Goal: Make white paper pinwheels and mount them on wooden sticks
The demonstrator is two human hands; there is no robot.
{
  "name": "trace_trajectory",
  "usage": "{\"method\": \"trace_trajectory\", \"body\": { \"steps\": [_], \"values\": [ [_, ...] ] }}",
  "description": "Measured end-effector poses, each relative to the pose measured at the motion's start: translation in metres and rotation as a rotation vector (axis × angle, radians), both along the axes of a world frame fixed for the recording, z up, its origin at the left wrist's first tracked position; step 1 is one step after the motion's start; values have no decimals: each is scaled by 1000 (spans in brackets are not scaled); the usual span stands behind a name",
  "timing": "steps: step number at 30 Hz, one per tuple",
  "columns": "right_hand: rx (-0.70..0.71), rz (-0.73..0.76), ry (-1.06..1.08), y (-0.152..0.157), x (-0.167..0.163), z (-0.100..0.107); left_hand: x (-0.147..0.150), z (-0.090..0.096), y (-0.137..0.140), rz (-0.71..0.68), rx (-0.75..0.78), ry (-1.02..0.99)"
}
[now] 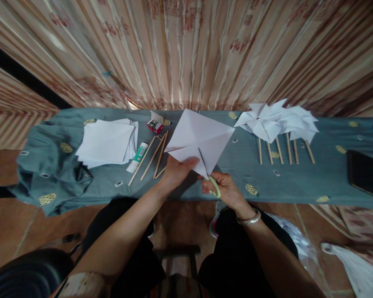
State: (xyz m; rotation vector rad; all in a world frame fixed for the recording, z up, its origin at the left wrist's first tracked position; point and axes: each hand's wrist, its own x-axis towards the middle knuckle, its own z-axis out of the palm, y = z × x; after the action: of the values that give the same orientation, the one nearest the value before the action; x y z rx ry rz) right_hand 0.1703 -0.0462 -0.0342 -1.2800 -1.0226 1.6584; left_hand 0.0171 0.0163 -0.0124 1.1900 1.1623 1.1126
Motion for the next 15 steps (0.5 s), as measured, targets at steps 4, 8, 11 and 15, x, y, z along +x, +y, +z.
{"method": "trace_trajectory", "body": {
  "steps": [4,8,11,15],
  "values": [
    [-27,-4,12,1,0,0,0,0,-1,5,13,5],
    [-52,-20,14,1,-2,1,0,1,0,22,10,-3],
    [-55,-6,12,1,-2,4,-1,-1,1,17,14,0],
    [-39,61,-19,0,-1,8,-3,-8,3,-7,9,-11]
  ]
}}
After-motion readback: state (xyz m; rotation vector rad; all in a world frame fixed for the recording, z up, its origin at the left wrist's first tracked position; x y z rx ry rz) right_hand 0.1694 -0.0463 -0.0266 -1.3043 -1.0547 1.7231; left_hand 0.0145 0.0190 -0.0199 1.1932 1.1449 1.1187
